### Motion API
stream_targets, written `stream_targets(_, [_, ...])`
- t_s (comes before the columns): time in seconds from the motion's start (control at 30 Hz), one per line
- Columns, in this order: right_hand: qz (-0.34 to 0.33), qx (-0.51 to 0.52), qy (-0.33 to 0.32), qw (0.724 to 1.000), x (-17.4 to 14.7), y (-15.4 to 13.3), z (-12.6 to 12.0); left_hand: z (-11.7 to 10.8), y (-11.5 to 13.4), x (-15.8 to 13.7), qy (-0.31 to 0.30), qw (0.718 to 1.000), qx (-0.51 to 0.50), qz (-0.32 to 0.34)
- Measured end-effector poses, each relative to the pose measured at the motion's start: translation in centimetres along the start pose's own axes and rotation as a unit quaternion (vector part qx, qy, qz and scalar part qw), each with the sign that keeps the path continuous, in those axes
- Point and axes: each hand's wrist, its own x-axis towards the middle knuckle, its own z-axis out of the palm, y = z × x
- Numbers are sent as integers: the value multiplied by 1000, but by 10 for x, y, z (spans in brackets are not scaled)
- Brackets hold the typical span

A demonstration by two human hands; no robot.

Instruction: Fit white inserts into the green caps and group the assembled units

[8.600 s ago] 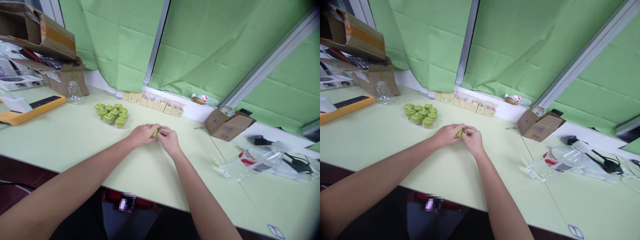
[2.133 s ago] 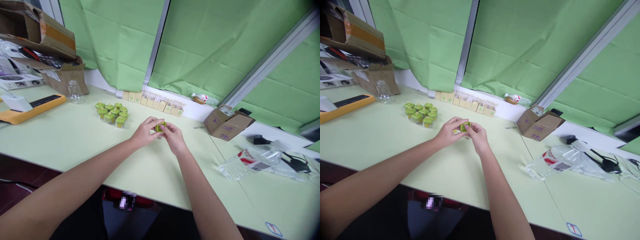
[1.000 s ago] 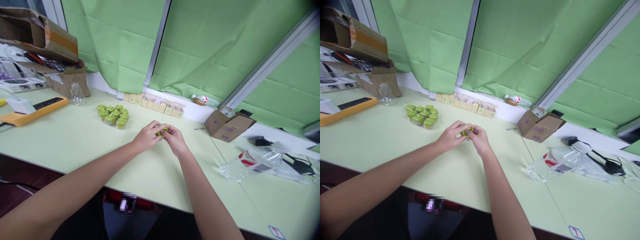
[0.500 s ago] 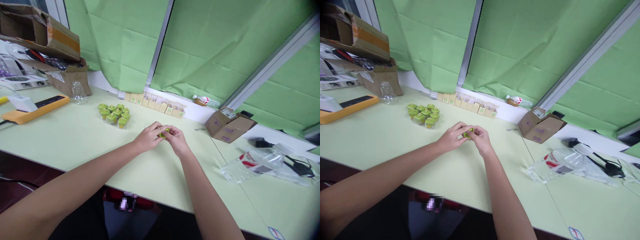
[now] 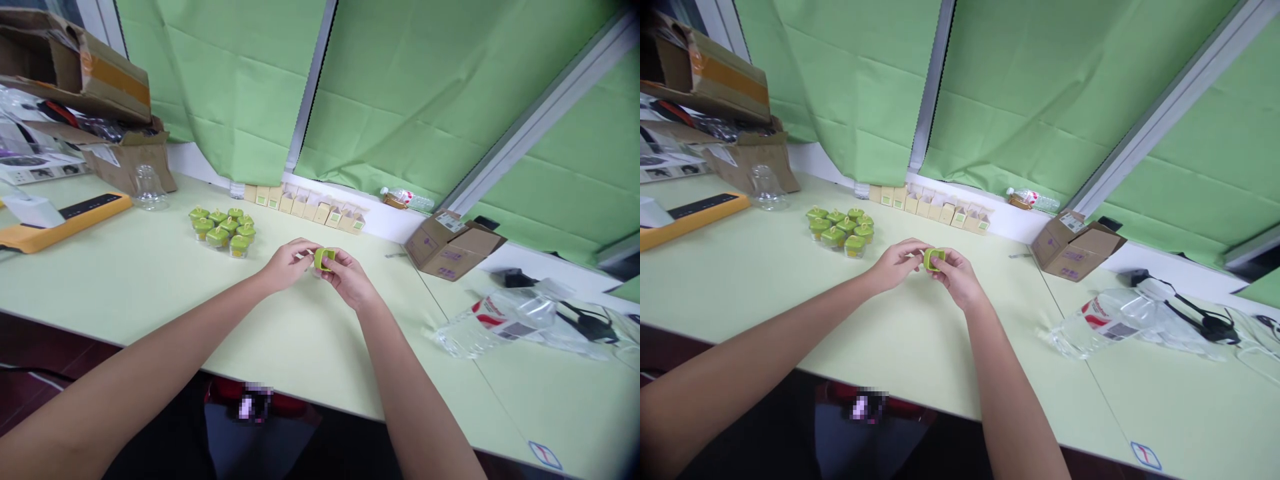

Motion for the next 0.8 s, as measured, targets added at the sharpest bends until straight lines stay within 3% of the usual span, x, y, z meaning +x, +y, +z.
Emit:
stream_targets(0.1, [-1,0,-4,1000,-2,-1,5,-2,-2,3,-14,994,-70,-87])
stream_targets(0.27, [-19,0,3,1000,-5,-5,14,-3,9,1,-47,953,-221,-201])
stream_targets(0.57, [-75,-35,44,996,0,1,19,1,2,2,11,949,-204,-239])
stream_targets(0.8, [-101,-41,67,992,-3,-2,27,0,11,1,-37,898,-339,-279])
